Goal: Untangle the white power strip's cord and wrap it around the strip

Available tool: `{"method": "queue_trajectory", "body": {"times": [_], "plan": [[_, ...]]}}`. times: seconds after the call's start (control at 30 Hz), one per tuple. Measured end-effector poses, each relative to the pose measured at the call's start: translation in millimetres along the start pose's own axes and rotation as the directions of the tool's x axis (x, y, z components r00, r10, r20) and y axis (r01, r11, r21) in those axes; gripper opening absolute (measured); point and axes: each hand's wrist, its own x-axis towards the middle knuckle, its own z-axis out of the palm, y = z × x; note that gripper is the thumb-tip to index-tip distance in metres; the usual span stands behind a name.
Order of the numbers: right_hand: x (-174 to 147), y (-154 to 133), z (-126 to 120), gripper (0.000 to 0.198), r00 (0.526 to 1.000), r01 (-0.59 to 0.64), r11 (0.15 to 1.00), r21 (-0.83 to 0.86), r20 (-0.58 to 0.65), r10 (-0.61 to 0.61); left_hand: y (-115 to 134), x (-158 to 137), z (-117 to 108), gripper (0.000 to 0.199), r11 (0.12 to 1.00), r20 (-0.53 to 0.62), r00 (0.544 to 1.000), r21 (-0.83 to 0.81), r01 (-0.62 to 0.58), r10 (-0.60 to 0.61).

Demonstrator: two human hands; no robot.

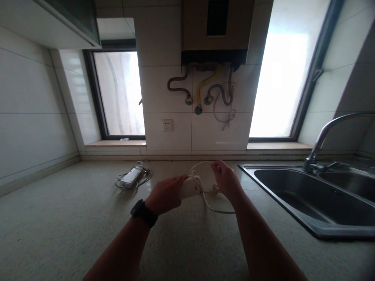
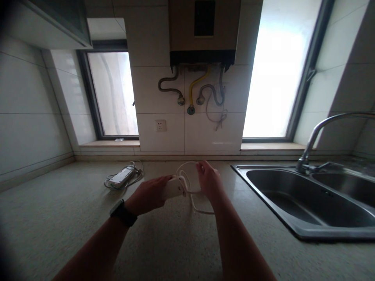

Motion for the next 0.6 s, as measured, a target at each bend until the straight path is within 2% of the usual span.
{"method": "queue_trajectory", "body": {"times": [0.07, 0.13, 0.17, 0.23, 0.3, 0.37, 0.43, 0.47, 0.53, 0.6], "plan": [[0.7, 9.6, -1.0, 0.034, 0.997, -0.071, 0.979, -0.189, 0.024, 0.077, 2.3, 0.8, -0.2, 0.082, 1.0, -0.019, 0.999, -0.007, -0.031, 0.03], [-1.5, 14.9, -2.7, 0.045, 0.987, -0.103, 0.932, -0.346, 0.079, 0.139, 5.1, 2.0, 0.8, 0.084, 0.999, -0.049, 0.998, -0.01, -0.041, 0.041], [-3.1, 15.1, -3.6, 0.054, 0.986, -0.087, 0.911, -0.403, 0.098, 0.138, 6.5, 2.6, 1.9, 0.085, 0.999, -0.062, 0.997, 0.0, -0.039, 0.039], [-6.3, 9.6, -5.0, 0.07, 0.994, 0.006, 0.892, -0.453, 0.102, 0.045, 8.2, 3.6, 5.3, 0.087, 0.999, -0.074, 0.997, 0.039, -0.03, 0.033], [-9.5, -2.1, -4.8, 0.072, 0.987, 0.161, 0.899, -0.407, 0.085, -0.139, 8.0, 4.5, 9.9, 0.088, 0.996, -0.078, 0.997, 0.088, -0.013, 0.02], [-13.4, -16.1, -1.7, 0.058, 0.946, 0.323, 0.908, -0.268, 0.099, -0.308, 6.0, 5.4, 14.5, 0.088, 0.992, -0.089, 0.996, 0.128, 0.018, -0.007], [-18.3, -27.4, 4.8, 0.045, 0.909, 0.402, 0.907, -0.127, 0.174, -0.379, 3.6, 6.3, 18.0, 0.086, 0.984, -0.119, 0.992, 0.163, 0.069, -0.049], [-20.7, -30.9, 9.3, 0.047, 0.905, 0.393, 0.915, -0.09, 0.212, -0.368, 2.7, 6.7, 19.1, 0.086, 0.979, -0.136, 0.988, 0.181, 0.091, -0.066], [-24.3, -33.0, 19.3, 0.062, 0.926, 0.299, 0.953, -0.054, 0.257, -0.276, 2.1, 7.3, 20.3, 0.086, 0.97, -0.166, 0.983, 0.219, 0.11, -0.074], [-25.2, -30.2, 28.3, 0.057, 0.945, 0.18, 0.983, 0.02, 0.273, -0.179, 2.8, 7.6, 20.7, 0.089, 0.963, -0.189, 0.981, 0.252, 0.099, -0.051]]}}
